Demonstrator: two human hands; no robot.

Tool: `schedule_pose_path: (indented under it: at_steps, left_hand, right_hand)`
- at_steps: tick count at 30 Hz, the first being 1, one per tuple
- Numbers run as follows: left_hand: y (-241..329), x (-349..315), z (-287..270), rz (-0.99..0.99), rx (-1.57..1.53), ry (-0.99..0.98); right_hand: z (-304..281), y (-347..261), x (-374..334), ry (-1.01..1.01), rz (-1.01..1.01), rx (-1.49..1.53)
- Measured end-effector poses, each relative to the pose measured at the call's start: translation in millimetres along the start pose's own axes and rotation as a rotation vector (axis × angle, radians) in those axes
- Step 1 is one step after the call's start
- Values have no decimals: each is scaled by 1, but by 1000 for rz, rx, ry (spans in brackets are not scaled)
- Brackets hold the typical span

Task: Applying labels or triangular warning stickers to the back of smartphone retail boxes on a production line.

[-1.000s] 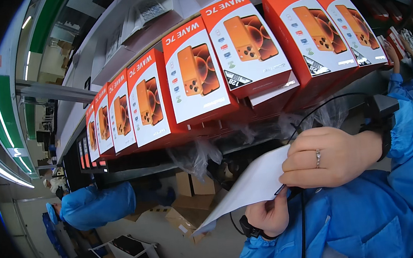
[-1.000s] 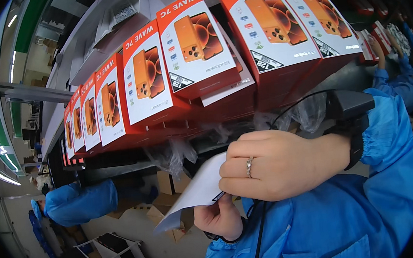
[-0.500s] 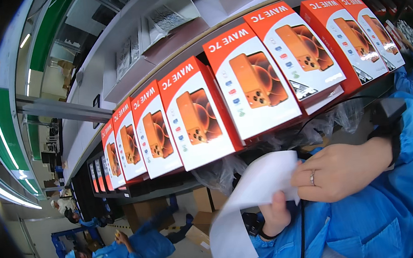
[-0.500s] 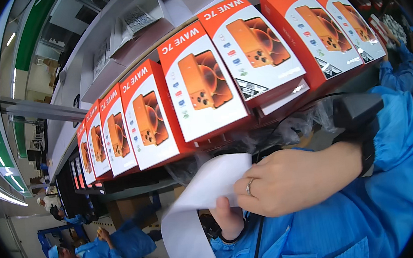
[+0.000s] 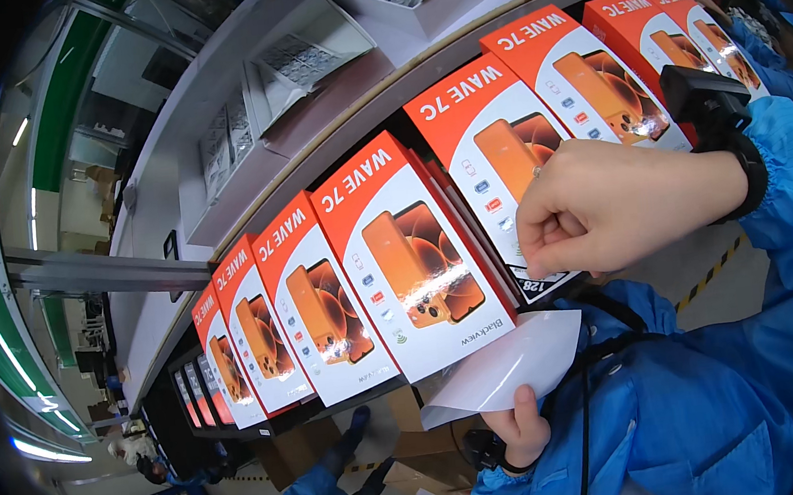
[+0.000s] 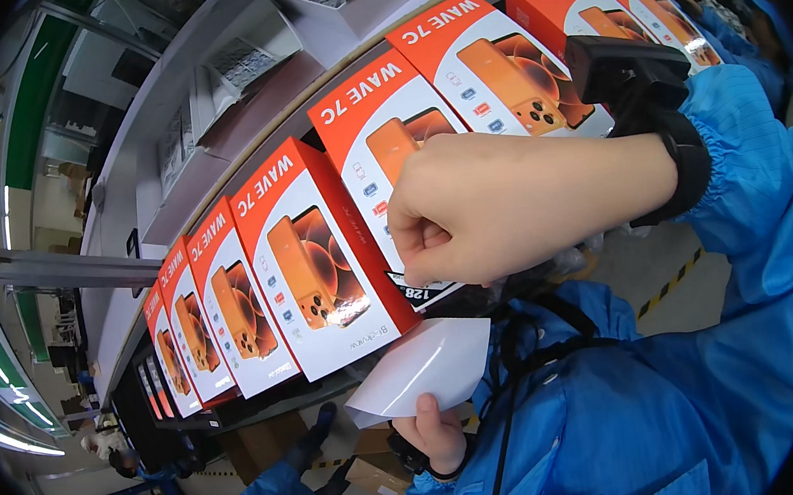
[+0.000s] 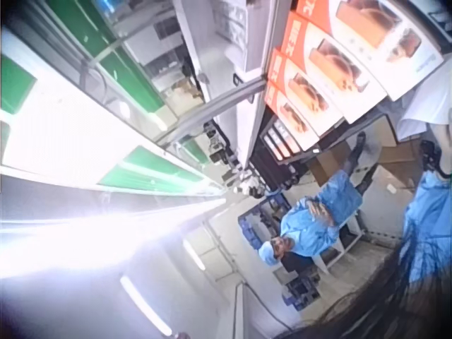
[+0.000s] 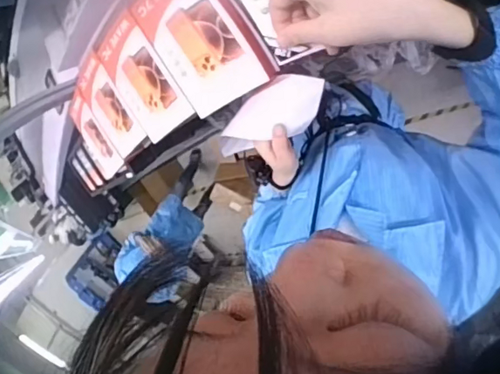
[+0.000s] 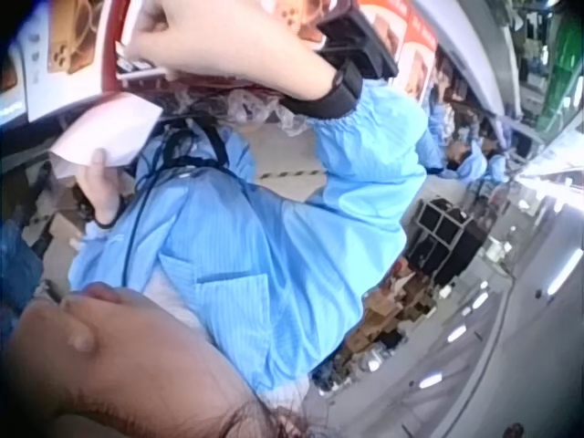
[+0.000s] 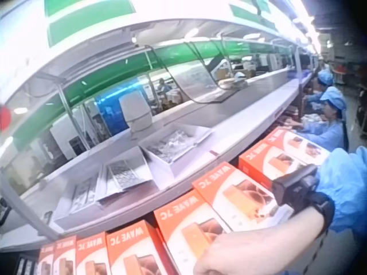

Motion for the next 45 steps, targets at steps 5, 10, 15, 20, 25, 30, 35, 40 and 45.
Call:
schedule_pose_path:
  at_steps: [5,10,15,20,25,30,35,40,45]
  left_hand:
    - [6,6,-2,30,29,-25]
    - [4,8,-2,26,19,-34]
    - [9,3,-2,69,119,-49]
    - [20,-5,-3,109,23,54]
    - [32,-42,-65,298,139,500]
    - [48,-124,-99,187,312,825]
    - [45,-202,-81,78,355,1014]
    - [-3,-240,-75,-150,450,820]
    - [-147,-235,-114,-617,566,472]
  right_hand:
    - [1,5,1,25,95,11]
    - [1,4,1,81,12,-36]
    - [4,2,-4,95,24,-131]
    - [0,-6,-11,182,-12,-355]
    - [37,-16,-48,347,-260,-410]
    - [110,21,-62,191,-449,-388]
    - [165,97,-41,37,-343,-219]
    - [217,149,-47,-131,-256,-69]
    - [247,172,-53,-208,-170,49]
Point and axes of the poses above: each hand's wrist, its own x-axis towards the middle knuckle, its own z-axis out of the palm, y = z × x, the point moved 8 cm from there along x, towards the middle knuckle, and after that the axes turned 15 degrees about -y, right-handed, at the moved point
